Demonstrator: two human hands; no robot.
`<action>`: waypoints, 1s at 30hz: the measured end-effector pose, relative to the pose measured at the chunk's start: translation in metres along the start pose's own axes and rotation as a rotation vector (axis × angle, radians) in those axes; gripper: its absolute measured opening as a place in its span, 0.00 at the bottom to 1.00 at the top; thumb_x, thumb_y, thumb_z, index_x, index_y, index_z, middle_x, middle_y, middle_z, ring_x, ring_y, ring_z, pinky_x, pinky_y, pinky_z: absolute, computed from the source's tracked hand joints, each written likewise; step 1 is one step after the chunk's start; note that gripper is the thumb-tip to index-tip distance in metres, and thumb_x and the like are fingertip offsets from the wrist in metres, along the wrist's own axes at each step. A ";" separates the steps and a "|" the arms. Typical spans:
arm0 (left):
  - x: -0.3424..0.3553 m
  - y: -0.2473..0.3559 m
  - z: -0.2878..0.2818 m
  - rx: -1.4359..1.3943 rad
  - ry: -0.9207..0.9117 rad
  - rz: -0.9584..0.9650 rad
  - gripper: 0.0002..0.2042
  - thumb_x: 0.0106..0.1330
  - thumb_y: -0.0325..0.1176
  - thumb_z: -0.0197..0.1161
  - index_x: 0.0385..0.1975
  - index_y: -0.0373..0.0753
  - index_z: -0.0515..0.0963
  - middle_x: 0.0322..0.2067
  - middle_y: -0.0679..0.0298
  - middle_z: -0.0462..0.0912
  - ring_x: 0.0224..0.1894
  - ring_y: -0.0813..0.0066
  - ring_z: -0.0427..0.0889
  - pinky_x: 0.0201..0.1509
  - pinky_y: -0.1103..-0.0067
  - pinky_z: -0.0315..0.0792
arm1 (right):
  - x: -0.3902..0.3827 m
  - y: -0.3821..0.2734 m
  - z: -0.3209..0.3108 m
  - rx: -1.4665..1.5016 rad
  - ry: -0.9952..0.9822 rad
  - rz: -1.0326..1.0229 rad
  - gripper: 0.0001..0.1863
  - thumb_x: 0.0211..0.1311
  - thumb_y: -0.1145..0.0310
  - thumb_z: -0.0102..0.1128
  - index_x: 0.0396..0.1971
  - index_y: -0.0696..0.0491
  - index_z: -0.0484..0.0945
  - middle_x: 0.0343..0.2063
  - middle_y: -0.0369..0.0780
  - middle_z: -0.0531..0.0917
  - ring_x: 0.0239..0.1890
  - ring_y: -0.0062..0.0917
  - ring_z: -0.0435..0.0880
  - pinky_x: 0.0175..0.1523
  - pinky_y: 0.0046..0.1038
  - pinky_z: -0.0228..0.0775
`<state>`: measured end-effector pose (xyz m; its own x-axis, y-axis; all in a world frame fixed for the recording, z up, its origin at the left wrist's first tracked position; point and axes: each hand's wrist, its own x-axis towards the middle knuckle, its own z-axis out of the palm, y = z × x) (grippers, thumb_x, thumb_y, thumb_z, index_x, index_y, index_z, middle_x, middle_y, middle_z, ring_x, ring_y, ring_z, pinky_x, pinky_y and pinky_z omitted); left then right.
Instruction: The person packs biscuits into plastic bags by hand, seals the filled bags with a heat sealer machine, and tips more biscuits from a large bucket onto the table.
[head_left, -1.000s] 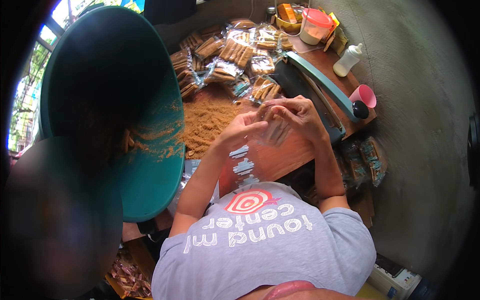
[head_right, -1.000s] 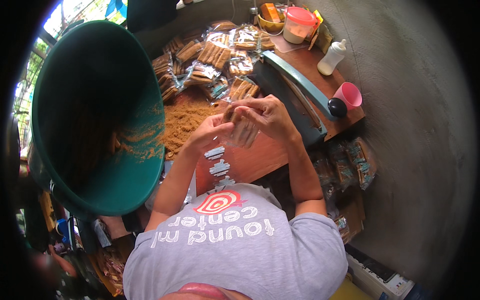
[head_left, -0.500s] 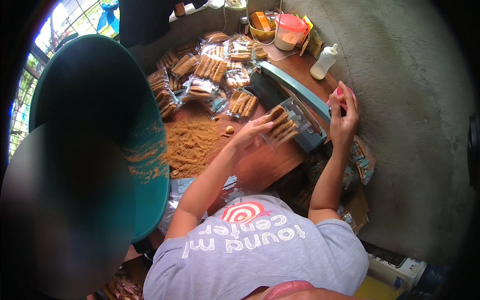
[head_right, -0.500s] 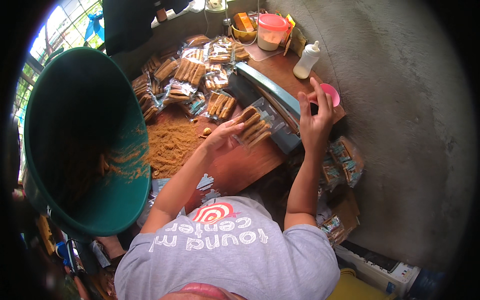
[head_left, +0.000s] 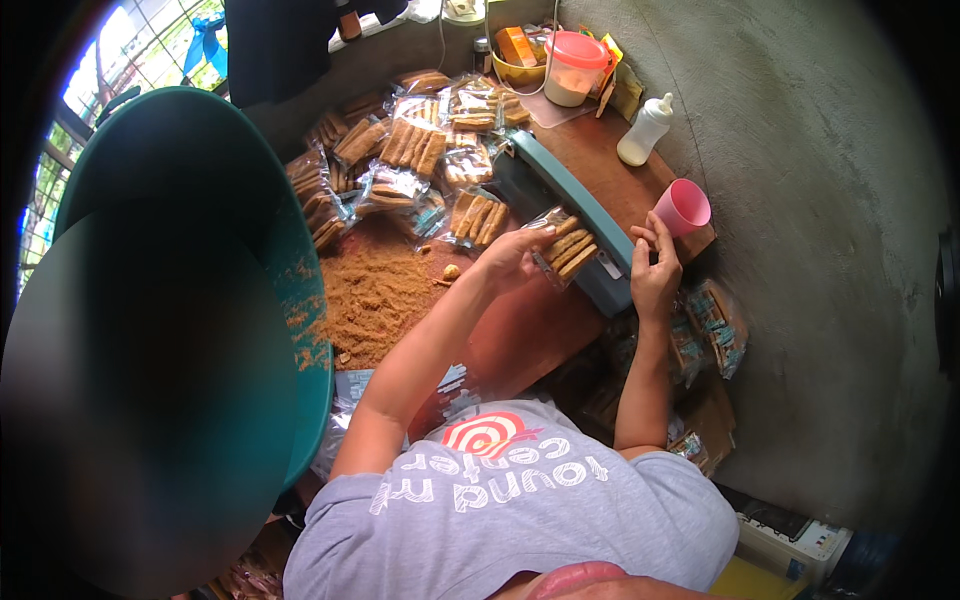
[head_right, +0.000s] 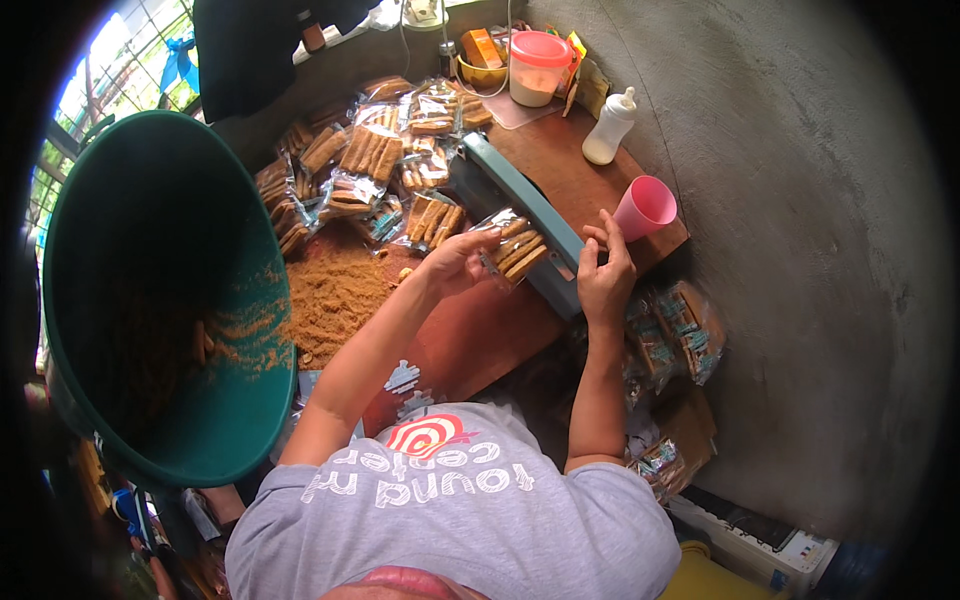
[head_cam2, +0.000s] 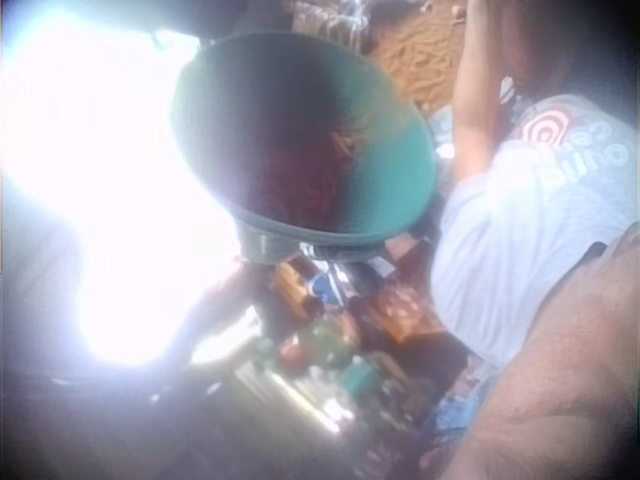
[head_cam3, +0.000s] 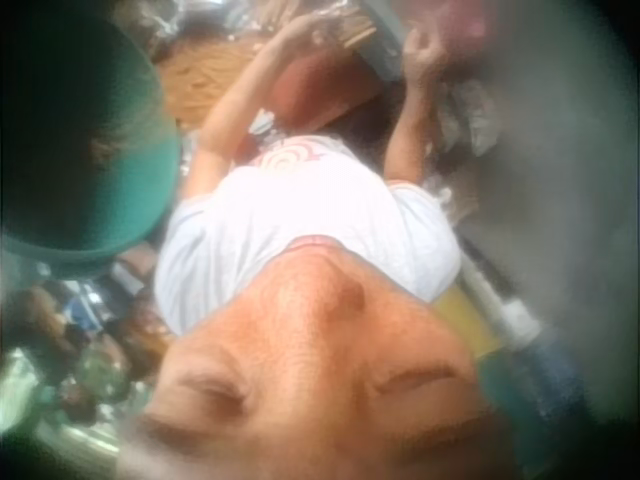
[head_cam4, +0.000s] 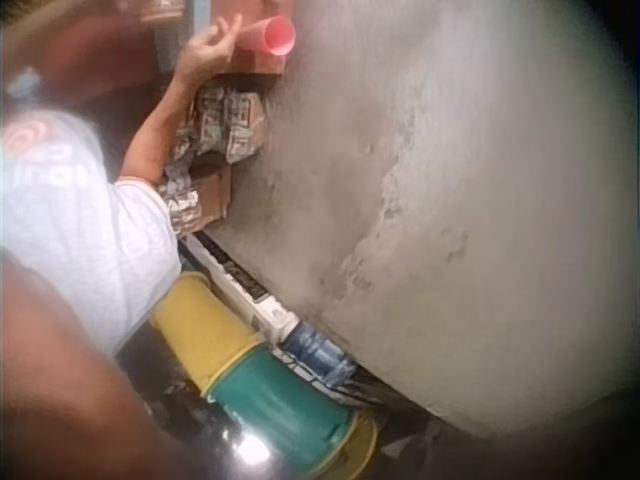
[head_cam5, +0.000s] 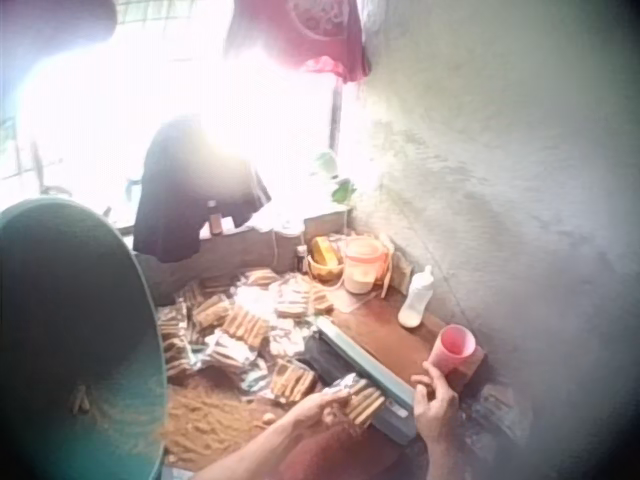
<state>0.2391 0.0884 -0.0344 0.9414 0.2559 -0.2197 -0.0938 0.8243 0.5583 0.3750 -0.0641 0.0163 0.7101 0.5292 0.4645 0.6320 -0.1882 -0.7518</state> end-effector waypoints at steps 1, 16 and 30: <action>-0.004 0.000 0.002 -0.002 0.004 0.000 0.23 0.61 0.34 0.60 0.55 0.34 0.65 0.49 0.57 0.75 0.48 0.68 0.77 0.52 0.70 0.74 | -0.001 -0.003 0.001 0.040 0.033 -0.023 0.19 0.54 0.78 0.46 0.47 0.60 0.73 0.32 0.44 0.83 0.38 0.32 0.82 0.43 0.30 0.72; -0.017 -0.012 -0.011 -0.006 0.080 -0.038 0.22 0.60 0.35 0.63 0.53 0.40 0.67 0.48 0.62 0.74 0.48 0.69 0.76 0.52 0.72 0.73 | -0.006 0.006 0.005 0.063 0.063 -0.048 0.17 0.53 0.80 0.45 0.43 0.61 0.76 0.33 0.45 0.83 0.39 0.31 0.82 0.45 0.29 0.71; -0.012 -0.024 -0.008 0.040 0.151 0.036 0.17 0.62 0.33 0.60 0.50 0.40 0.69 0.43 0.62 0.76 0.43 0.72 0.78 0.44 0.73 0.75 | -0.007 -0.006 0.002 -0.165 0.201 -0.354 0.13 0.57 0.78 0.49 0.42 0.57 0.77 0.35 0.39 0.83 0.43 0.30 0.80 0.50 0.31 0.68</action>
<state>0.2270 0.0698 -0.0517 0.8781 0.3601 -0.3152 -0.1103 0.7932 0.5989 0.3654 -0.0652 0.0163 0.4771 0.4165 0.7739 0.8766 -0.1630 -0.4527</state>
